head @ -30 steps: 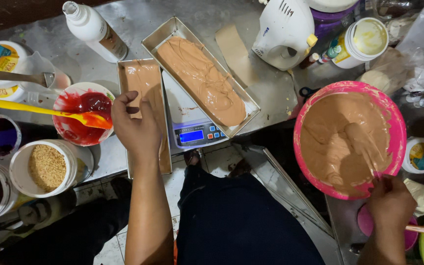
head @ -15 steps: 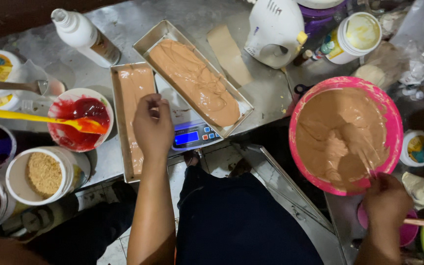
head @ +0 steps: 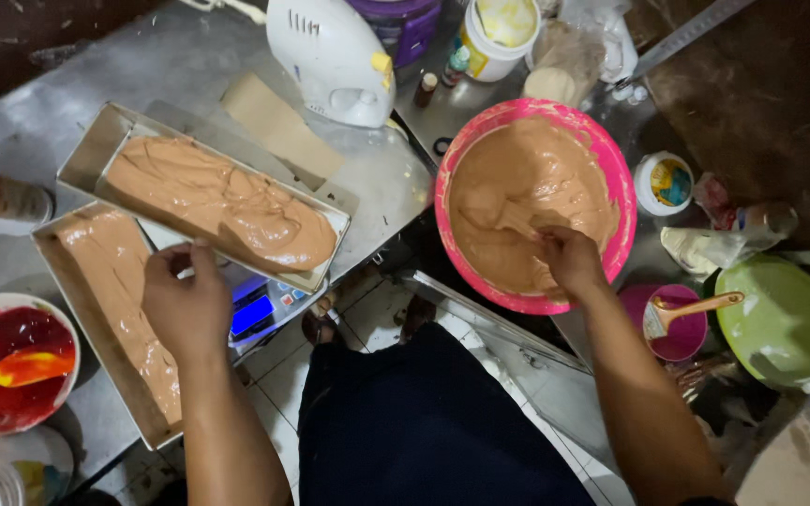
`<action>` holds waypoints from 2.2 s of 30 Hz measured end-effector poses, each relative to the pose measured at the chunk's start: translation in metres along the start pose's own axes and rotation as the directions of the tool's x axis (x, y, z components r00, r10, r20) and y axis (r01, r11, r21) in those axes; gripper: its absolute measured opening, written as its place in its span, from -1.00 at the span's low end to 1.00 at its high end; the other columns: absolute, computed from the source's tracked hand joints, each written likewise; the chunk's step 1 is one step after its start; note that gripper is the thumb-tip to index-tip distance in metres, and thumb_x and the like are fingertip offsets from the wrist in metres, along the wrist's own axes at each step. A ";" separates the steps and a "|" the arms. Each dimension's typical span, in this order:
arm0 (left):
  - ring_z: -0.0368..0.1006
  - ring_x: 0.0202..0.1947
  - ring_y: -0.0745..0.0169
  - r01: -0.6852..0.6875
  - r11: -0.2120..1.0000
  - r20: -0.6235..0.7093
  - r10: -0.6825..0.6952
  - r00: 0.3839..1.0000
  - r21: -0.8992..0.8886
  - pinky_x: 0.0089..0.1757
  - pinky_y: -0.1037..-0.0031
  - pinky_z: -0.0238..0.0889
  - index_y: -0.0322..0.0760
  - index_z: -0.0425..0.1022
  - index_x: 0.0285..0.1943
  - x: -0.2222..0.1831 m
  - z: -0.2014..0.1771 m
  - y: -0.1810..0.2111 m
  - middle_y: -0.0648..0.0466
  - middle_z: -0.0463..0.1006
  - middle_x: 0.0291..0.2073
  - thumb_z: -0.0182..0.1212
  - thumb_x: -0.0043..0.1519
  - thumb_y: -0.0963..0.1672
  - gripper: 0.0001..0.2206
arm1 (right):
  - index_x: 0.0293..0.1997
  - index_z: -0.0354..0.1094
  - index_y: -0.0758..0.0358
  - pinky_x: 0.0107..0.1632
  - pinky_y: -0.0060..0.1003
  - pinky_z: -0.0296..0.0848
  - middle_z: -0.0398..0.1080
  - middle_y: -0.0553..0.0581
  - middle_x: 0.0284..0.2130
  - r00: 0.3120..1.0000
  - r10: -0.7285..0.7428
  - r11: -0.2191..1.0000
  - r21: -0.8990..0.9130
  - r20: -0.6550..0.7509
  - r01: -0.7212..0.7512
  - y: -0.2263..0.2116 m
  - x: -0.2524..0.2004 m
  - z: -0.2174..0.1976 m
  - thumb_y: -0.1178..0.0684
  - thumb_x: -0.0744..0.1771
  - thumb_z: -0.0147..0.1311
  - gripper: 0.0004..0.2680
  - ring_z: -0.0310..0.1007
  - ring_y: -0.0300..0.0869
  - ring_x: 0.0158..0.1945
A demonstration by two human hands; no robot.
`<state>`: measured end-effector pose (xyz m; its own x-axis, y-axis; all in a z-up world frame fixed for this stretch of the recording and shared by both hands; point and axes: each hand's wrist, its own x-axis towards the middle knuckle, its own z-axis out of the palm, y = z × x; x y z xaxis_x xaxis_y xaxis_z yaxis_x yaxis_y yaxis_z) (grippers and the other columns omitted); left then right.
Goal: The person fills rectangular metal baking pans with batter using a wooden spatula, levels the batter by hand, and then pours the remaining batter from a pink bowl into a large square pan.
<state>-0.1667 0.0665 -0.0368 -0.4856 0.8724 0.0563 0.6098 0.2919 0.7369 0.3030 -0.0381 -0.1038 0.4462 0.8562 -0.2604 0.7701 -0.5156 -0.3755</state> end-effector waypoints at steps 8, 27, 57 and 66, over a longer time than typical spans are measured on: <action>0.48 -0.41 -0.23 -0.165 0.981 -0.025 0.169 0.985 0.098 -0.39 0.29 0.33 -0.39 0.43 -0.34 0.004 0.029 -0.018 -0.16 0.44 -0.53 0.14 0.16 -0.14 -0.85 | -0.08 0.44 0.10 -0.15 -0.17 0.42 0.47 0.20 -0.40 0.988 0.097 0.923 0.383 -0.120 -0.044 0.022 -0.016 0.001 0.15 0.30 0.01 -0.84 0.48 0.01 -0.21; 0.28 -0.37 -0.26 -0.330 0.899 0.556 0.437 0.707 -0.288 -0.31 0.05 0.12 -0.34 0.18 -0.34 -0.104 0.048 0.159 -0.13 0.26 -0.35 -0.04 0.16 -0.13 -0.86 | -0.04 0.39 0.33 0.00 -0.36 0.33 0.42 0.19 -0.09 0.880 0.051 0.964 0.254 -0.472 0.080 -0.117 -0.165 -0.185 0.16 0.34 0.02 -0.85 0.38 -0.19 -0.05; 0.42 -0.25 -0.38 -0.268 0.960 0.628 0.260 0.733 -0.084 -0.28 0.02 0.34 -0.31 0.34 -0.07 -0.100 0.057 0.106 -0.16 0.36 -0.25 0.03 0.11 -0.12 -0.76 | 0.15 0.27 0.00 -0.17 -0.14 0.35 0.30 0.15 -0.19 0.916 -0.237 0.765 -0.644 -0.324 -0.030 0.068 -0.155 -0.012 0.17 0.25 -0.12 -0.66 0.33 0.03 -0.15; 0.14 -0.38 -0.04 -0.459 0.844 0.445 0.537 0.716 -0.279 -0.28 0.23 0.05 -0.39 0.10 -0.43 -0.088 0.025 0.114 -0.02 0.18 -0.49 0.03 0.22 -0.20 -0.79 | 0.24 0.08 -0.05 0.30 -0.01 -0.18 0.04 -0.01 0.27 0.635 0.762 0.632 0.064 0.127 -0.772 -0.048 -0.210 -0.120 -0.30 0.28 -0.40 -0.57 -0.13 -0.11 0.36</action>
<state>-0.0388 0.0322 0.0258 0.2587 0.9563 0.1360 0.5626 -0.2636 0.7836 0.2270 -0.1890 0.0755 0.8126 0.1461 -0.5642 0.1130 -0.9892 -0.0934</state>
